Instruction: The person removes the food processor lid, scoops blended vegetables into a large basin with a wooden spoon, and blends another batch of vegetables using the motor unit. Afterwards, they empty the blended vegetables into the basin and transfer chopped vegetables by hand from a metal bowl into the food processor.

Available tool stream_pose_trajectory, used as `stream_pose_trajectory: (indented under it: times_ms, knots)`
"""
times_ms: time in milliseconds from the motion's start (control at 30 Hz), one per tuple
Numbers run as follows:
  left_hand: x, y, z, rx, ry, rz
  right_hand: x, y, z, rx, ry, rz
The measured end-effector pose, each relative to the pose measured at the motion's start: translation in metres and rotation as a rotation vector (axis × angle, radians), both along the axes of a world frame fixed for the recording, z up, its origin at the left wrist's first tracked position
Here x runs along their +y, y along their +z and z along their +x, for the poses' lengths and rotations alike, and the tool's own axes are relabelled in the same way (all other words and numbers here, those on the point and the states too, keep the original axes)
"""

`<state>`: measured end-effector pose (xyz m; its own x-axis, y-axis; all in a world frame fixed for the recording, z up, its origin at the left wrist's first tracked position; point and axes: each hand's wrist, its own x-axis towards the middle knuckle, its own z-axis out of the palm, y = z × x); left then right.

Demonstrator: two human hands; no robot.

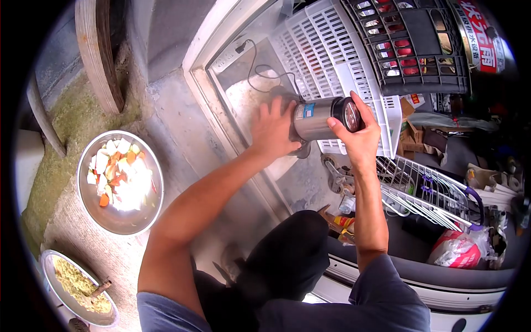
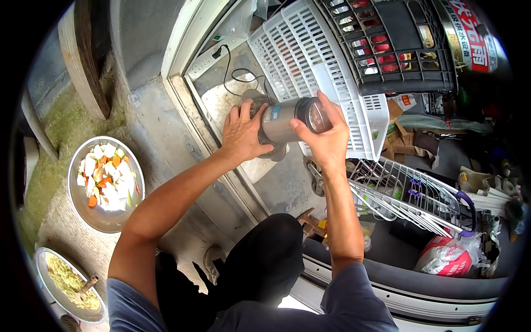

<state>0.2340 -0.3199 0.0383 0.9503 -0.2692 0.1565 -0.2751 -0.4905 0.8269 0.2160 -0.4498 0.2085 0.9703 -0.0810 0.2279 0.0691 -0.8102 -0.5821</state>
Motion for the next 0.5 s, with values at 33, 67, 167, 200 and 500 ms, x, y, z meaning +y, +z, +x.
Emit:
stream_pose_trajectory:
  times_ms: [33,67,167,200,500]
  knots:
    - [0.0,-0.001,-0.001,-0.003,0.003,-0.001,-0.003,-0.003,0.0,-0.002,-0.02,0.029]
    - [-0.002,-0.003,-0.001,-0.008,0.002,-0.001,-0.006,-0.005,0.0,-0.006,-0.043,0.059]
    - [-0.002,-0.002,-0.001,0.002,-0.003,-0.012,-0.006,-0.006,-0.004,-0.032,-0.037,0.046]
    - [-0.003,-0.002,-0.001,0.0,-0.005,-0.018,-0.007,-0.007,-0.005,-0.044,-0.029,0.036]
    - [-0.002,-0.006,0.003,0.011,-0.011,-0.029,-0.03,-0.01,-0.002,-0.054,0.08,0.006]
